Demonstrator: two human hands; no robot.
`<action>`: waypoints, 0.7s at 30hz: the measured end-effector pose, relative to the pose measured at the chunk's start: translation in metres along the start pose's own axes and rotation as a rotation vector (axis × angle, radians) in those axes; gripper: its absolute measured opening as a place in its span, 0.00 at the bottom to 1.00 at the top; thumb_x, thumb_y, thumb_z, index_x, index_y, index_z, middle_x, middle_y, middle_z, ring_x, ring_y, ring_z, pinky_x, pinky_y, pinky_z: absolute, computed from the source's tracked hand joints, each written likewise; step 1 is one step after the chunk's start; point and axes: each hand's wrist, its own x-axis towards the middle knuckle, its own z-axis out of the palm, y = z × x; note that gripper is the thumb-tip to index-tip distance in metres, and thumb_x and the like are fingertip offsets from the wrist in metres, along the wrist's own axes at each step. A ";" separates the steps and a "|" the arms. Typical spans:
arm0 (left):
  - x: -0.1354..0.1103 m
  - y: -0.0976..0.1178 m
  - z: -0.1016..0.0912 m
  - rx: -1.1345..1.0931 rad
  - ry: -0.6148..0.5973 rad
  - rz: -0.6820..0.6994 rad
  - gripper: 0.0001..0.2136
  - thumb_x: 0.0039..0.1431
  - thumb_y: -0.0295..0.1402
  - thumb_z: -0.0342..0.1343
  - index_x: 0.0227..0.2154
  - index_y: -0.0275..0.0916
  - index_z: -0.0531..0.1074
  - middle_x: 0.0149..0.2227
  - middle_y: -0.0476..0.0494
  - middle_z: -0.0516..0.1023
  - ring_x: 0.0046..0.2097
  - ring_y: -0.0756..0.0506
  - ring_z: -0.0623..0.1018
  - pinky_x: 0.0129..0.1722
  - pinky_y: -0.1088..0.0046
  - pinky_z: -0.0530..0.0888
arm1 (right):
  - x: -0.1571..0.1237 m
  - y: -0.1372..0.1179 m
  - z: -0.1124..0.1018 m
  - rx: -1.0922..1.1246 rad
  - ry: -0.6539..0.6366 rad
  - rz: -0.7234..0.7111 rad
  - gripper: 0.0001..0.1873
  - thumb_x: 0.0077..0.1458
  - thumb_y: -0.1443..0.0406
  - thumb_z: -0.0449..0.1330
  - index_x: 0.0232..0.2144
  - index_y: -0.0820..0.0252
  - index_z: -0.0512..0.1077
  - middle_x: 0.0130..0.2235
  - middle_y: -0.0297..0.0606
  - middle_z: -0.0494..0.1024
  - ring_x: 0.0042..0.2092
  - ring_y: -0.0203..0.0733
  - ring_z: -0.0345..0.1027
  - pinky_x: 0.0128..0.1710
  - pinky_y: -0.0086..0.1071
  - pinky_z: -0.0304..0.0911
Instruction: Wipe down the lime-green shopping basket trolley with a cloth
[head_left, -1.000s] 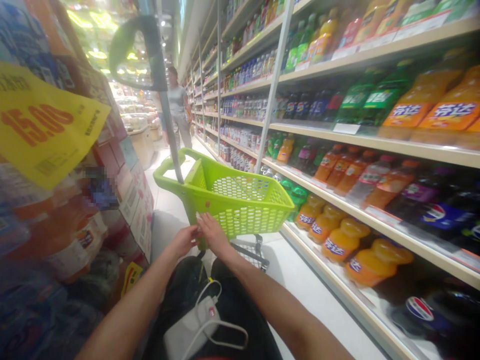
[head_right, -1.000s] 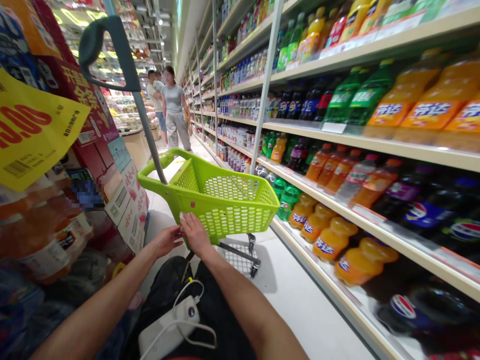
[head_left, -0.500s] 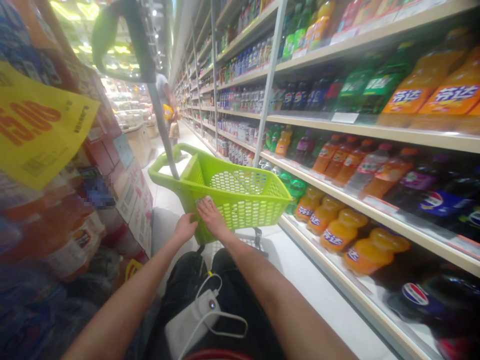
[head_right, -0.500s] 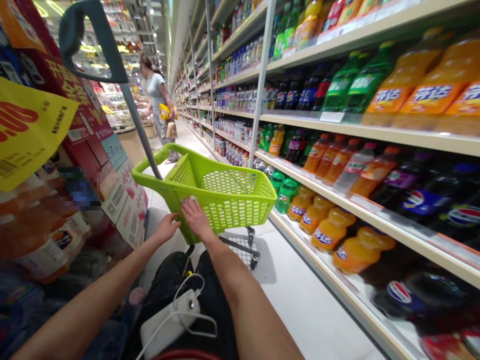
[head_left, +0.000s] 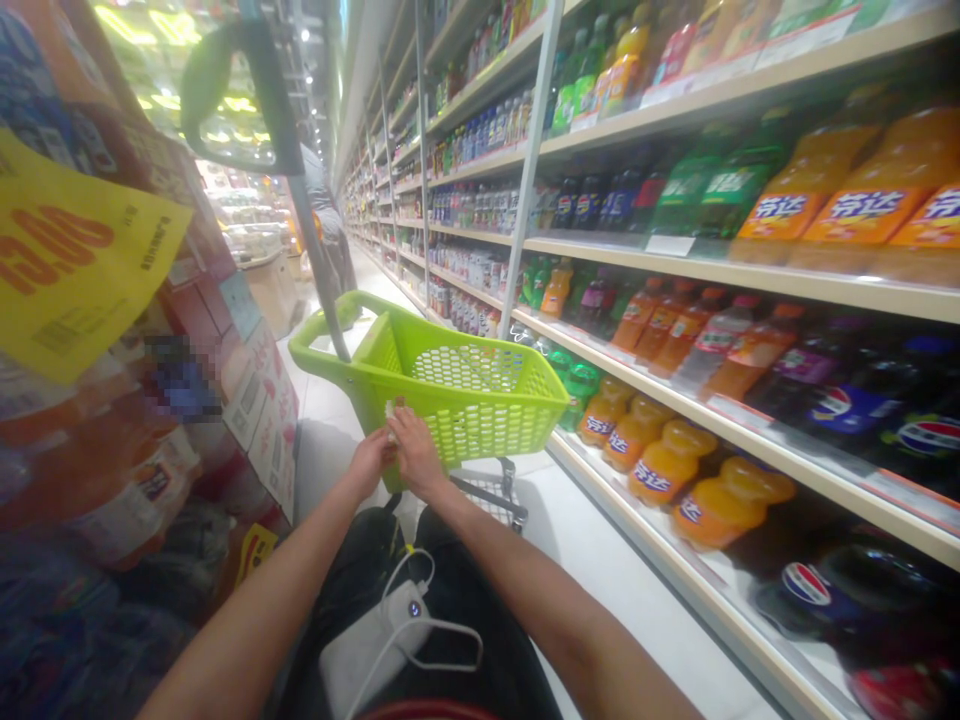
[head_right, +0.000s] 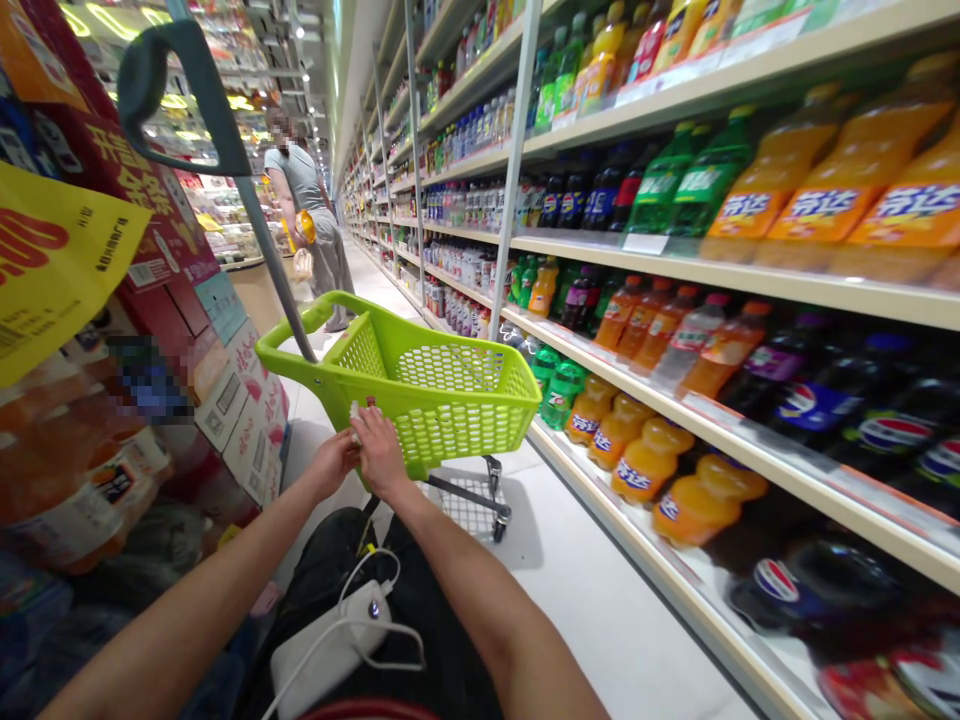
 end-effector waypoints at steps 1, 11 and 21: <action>-0.002 0.002 0.004 -0.122 -0.035 -0.043 0.07 0.48 0.30 0.52 0.31 0.38 0.71 0.30 0.48 0.77 0.32 0.49 0.75 0.30 0.76 0.68 | 0.000 -0.002 0.000 -0.011 0.010 0.014 0.27 0.50 0.75 0.48 0.53 0.62 0.63 0.60 0.43 0.58 0.63 0.45 0.42 0.60 0.46 0.45; -0.011 0.008 0.012 -0.195 -0.100 -0.191 0.05 0.52 0.32 0.50 0.27 0.39 0.70 0.20 0.52 0.71 0.24 0.51 0.71 0.27 0.75 0.66 | -0.005 0.017 -0.002 -0.058 0.041 -0.082 0.24 0.52 0.75 0.47 0.52 0.61 0.65 0.59 0.42 0.60 0.64 0.43 0.39 0.59 0.44 0.50; 0.012 0.006 -0.008 0.503 0.036 0.104 0.11 0.37 0.19 0.55 0.24 0.42 0.70 0.35 0.45 0.77 0.52 0.40 0.68 0.51 0.67 0.61 | 0.028 0.046 -0.006 -0.298 -0.084 -0.207 0.22 0.56 0.75 0.48 0.53 0.63 0.63 0.59 0.45 0.60 0.63 0.45 0.43 0.60 0.50 0.45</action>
